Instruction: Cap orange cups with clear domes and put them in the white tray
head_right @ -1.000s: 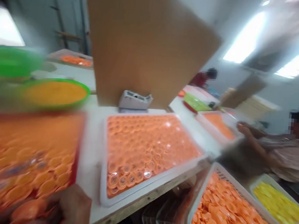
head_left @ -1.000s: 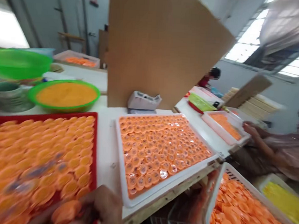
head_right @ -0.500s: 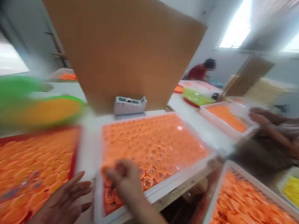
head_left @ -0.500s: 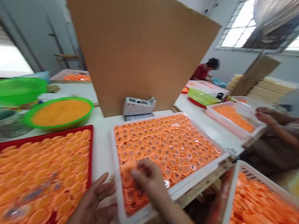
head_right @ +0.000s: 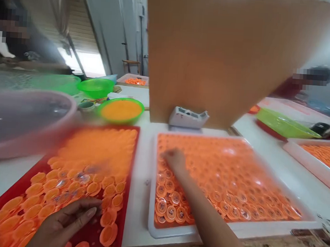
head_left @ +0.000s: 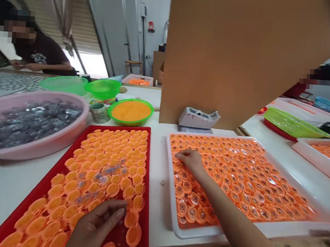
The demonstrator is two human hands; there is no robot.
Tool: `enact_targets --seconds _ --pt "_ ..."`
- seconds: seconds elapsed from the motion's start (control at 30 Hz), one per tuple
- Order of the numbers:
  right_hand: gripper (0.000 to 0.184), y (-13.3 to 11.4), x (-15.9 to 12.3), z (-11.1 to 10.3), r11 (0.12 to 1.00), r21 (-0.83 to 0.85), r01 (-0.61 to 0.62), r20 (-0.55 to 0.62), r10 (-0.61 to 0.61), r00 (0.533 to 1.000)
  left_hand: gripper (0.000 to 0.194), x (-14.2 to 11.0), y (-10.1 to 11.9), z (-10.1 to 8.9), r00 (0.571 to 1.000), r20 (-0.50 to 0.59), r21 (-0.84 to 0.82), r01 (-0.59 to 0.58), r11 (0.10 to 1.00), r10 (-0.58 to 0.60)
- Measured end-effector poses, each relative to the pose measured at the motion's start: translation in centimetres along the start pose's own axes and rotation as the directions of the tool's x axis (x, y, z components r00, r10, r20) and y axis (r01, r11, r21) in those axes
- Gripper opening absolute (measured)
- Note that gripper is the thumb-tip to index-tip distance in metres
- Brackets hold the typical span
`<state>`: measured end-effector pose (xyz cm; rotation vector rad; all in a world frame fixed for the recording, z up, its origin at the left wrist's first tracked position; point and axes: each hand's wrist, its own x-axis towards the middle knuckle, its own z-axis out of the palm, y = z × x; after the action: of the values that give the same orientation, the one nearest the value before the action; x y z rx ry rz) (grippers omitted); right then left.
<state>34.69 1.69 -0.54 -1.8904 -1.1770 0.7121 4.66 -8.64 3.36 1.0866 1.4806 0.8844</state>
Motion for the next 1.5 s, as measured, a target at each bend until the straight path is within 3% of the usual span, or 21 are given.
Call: enact_targets --seconds 0.2,0.27,0.33,0.4,0.53,0.63,0.77,0.87,1.0,1.1,1.2,1.27,1.4,1.5 --pt "0.025 -1.3 -1.9 -1.1 0.969 -0.216 0.120 -0.036 -0.131 0.991 0.018 0.4 -1.0 -5.1 0.989 -0.072 0.106 -0.124 0.987 0.132" --pt "0.025 -2.3 -2.2 -0.3 0.926 -0.287 0.245 -0.064 -0.274 0.960 0.016 0.6 -1.3 -6.7 0.987 -0.063 0.158 -0.136 0.978 0.147" --pt "0.022 -3.7 -2.8 1.9 0.832 -0.321 0.452 0.005 -0.476 0.879 0.016 0.9 -1.6 -7.9 0.984 -0.061 0.231 -0.151 0.961 0.169" --pt "0.019 -5.2 -3.8 5.4 0.718 -0.270 0.642 0.191 -0.613 0.766 0.016 1.2 -2.1 -8.6 0.974 -0.060 0.314 -0.188 0.931 0.217" --pt "0.038 -7.2 -6.3 12.3 0.589 -0.130 0.798 0.504 -0.653 0.565 0.018 1.7 -3.1 -8.9 0.945 0.010 0.478 -0.291 0.829 0.327" --pt "0.048 -7.5 -7.5 14.5 0.505 -0.118 0.855 0.586 -0.659 0.470 0.020 2.3 -3.7 -8.7 0.919 0.074 0.605 -0.350 0.715 0.387" --pt "0.038 -7.1 -7.5 14.3 0.470 -0.139 0.872 0.595 -0.664 0.453 0.019 3.2 -4.4 -8.2 0.889 0.196 0.738 -0.412 0.535 0.415" --pt "0.033 -6.8 -7.3 14.1 0.436 -0.130 0.890 0.613 -0.670 0.418 0.018 3.8 -4.6 -7.6 0.881 0.209 0.777 -0.413 0.474 0.425" --pt "0.039 -6.6 -7.2 14.3 0.434 -0.086 0.897 0.605 -0.692 0.393 0.017 3.8 -4.6 -7.0 0.882 0.167 0.801 -0.382 0.462 0.440" --pt "0.042 -6.4 -6.7 13.7 0.483 -0.078 0.872 0.550 -0.709 0.441 0.017 3.7 -4.6 -6.8 0.877 0.180 0.801 -0.394 0.451 0.446" --pt "0.029 -6.3 -6.0 12.4 0.526 -0.084 0.846 0.511 -0.707 0.489 0.018 3.5 -4.5 -6.6 0.870 0.211 0.791 -0.420 0.445 0.446" --pt "0.025 -6.3 -6.0 11.8 0.540 -0.076 0.839 0.511 -0.701 0.498 0.019 3.3 -4.3 -6.4 0.866 0.234 0.781 -0.439 0.445 0.442" --pt "0.026 -7.0 -8.0 12.3 0.551 -0.035 0.834 0.528 -0.698 0.484 0.017 2.9 -3.5 -6.5 0.866 0.253 0.759 -0.454 0.466 0.432" --pt "0.030 -7.7 -10.2 14.0 0.573 0.019 0.819 0.561 -0.684 0.466 0.010 2.3 -2.9 -7.3 0.881 0.187 0.720 -0.424 0.550 0.435"
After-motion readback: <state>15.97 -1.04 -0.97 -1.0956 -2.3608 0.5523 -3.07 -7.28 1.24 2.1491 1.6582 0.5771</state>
